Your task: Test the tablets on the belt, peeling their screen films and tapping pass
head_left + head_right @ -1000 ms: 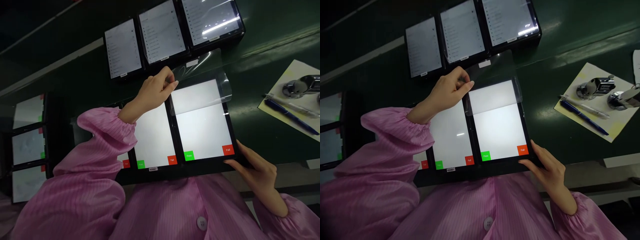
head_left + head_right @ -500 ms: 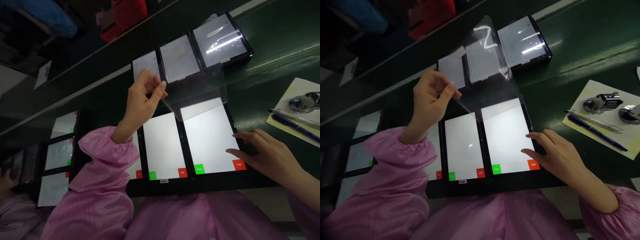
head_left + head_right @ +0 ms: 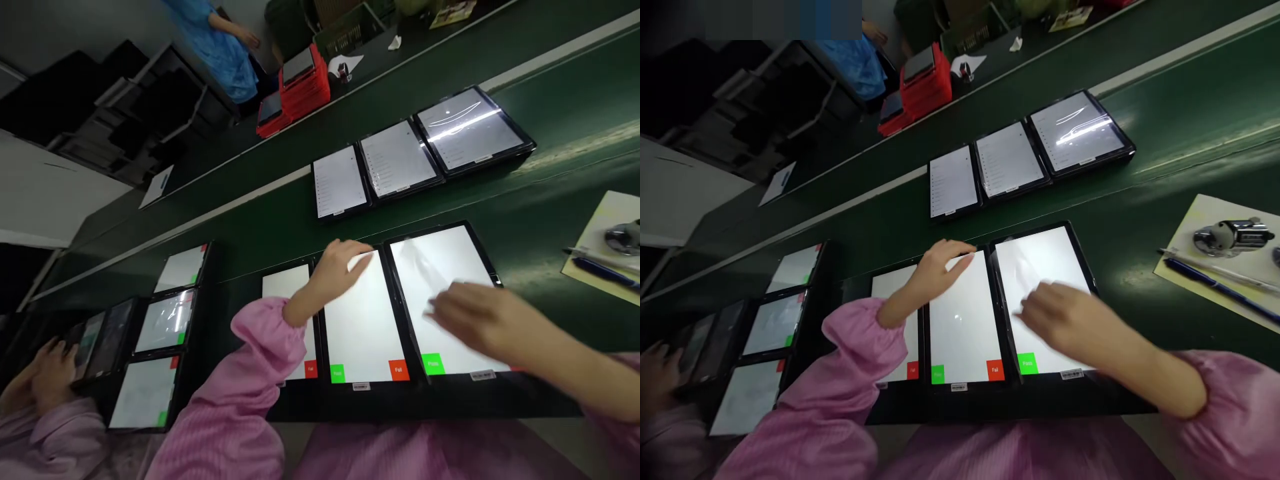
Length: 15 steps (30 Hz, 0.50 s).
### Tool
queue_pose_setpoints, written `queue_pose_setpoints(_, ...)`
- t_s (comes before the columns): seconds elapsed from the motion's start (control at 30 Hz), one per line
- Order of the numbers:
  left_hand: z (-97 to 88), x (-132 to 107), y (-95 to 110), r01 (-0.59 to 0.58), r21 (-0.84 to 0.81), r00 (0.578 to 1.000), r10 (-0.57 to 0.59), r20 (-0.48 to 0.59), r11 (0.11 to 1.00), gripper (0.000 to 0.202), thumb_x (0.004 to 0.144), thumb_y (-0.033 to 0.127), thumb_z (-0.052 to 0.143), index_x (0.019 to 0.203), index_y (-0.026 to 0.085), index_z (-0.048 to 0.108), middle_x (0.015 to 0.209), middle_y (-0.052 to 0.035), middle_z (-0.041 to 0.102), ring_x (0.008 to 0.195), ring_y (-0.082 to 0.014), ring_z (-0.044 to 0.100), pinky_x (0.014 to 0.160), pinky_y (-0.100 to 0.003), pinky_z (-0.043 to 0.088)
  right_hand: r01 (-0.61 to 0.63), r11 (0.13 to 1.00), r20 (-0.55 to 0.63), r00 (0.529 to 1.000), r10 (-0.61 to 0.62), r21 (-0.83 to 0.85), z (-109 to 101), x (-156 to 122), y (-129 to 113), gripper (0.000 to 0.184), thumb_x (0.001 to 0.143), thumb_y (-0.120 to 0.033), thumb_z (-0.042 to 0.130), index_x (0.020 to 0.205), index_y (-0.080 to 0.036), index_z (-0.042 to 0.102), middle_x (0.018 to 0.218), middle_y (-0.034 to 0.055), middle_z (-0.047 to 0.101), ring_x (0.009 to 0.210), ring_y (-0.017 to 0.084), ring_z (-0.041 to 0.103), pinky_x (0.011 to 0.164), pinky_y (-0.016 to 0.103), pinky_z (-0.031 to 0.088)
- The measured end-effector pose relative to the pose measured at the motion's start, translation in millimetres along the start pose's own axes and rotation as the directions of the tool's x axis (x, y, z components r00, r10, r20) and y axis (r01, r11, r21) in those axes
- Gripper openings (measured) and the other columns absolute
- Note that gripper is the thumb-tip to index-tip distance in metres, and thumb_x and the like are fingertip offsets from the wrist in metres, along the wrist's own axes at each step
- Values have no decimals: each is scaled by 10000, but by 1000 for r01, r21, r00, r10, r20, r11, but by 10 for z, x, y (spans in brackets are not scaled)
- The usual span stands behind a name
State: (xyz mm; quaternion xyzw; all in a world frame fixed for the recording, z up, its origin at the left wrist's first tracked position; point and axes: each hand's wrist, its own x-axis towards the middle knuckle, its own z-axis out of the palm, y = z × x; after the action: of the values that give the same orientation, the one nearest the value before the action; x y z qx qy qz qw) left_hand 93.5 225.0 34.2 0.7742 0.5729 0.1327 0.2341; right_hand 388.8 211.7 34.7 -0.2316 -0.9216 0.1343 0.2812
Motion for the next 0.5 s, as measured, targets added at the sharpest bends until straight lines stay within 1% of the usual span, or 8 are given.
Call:
queue_pose_setpoints(0.03, -55, 131, -57, 95, 7, 996, -94, -6, 996, 295, 1038, 347, 567, 1176, 208, 788, 1236, -93, 803, 1168, -284, 753, 1172, -522, 504, 146, 988, 1, 989, -146, -43, 25, -60, -154, 402, 1116, -171, 452, 792, -150, 688, 760, 46, 644, 671, 168, 573, 623, 334, 422)
queue_pose_setpoints(0.07, -92, 241, -99, 133, 1, 991, -133, 6, 991, 275, 1013, 341, 603, 1155, 216, 803, 1218, -86, 809, 1141, -291, 762, 1125, -506, 544, 257, 964, 7, 966, -257, -72, 36, -152, -294, 387, 1095, -91, 426, 828, -137, 702, 795, 46, 657, 717, 168, 590, 659, 340, 446)
queue_pose_setpoints(0.13, -112, 381, -148, 116, -27, 993, -116, 24, 993, 209, 966, 337, 671, 1053, 240, 835, 1137, -62, 830, 1055, -280, 783, 1105, -500, 557, 331, 940, 34, 944, -329, -82, 19, -420, -513, 467, 1090, -45, 307, 906, -120, 729, 888, 62, 697, 824, 167, 635, 729, 350, 495)
queue_pose_setpoints(0.23, -57, 434, -172, 94, -58, 995, -95, -14, 994, 126, 926, 318, 726, 918, 265, 840, 1090, -36, 835, 1030, -270, 779, 1232, -616, 402, 283, 951, 78, 958, -276, -122, -69, -909, -679, 593, 1069, -15, 175, 1030, -143, 752, 1102, 59, 747, 1061, 148, 672, 886, 330, 545)
queue_pose_setpoints(0.3, -16, 422, -179, 88, -68, 995, -91, -49, 994, 102, 913, 289, 738, 869, 261, 826, 1089, -27, 832, 1068, -273, 764, 1281, -680, 266, 225, 960, 58, 974, -218, -166, -135, -1178, -709, 542, 1067, -32, 228, 1041, -163, 754, 1226, 43, 740, 1169, 149, 660, 946, 317, 553)
queue_pose_setpoints(0.37, 3, 371, -179, 49, -40, 993, -53, -105, 998, 107, 918, 255, 727, 842, 245, 801, 1086, -21, 829, 1102, -267, 750, 1296, -688, 206, 173, 966, 34, 985, -169, -193, -190, -1345, -694, 481, 1072, -69, 278, 1075, -160, 750, 1313, 47, 714, 1237, 165, 646, 992, 319, 559)
queue_pose_setpoints(0.43, -3, 232, -148, -58, 47, 984, 65, -164, 997, 129, 952, 219, 680, 861, 218, 771, 1054, -30, 826, 1065, -253, 755, 1278, -675, 263, 155, 963, 59, 988, -145, -221, -236, -1416, -645, 449, 1063, -77, 300, 1114, -150, 740, 1363, 61, 691, 1301, 181, 623, 1045, 335, 559)
queue_pose_setpoints(0.5, -22, -45, -60, -220, 159, 951, 248, -186, 962, 158, 1006, 200, 611, 915, 189, 740, 963, -44, 818, 921, -219, 762, 1137, -557, 493, 182, 949, 74, 983, -168, -258, -275, -1422, -561, 425, 1033, -62, 328, 1135, -146, 731, 1359, 81, 691, 1329, 198, 613, 1057, 349, 570)
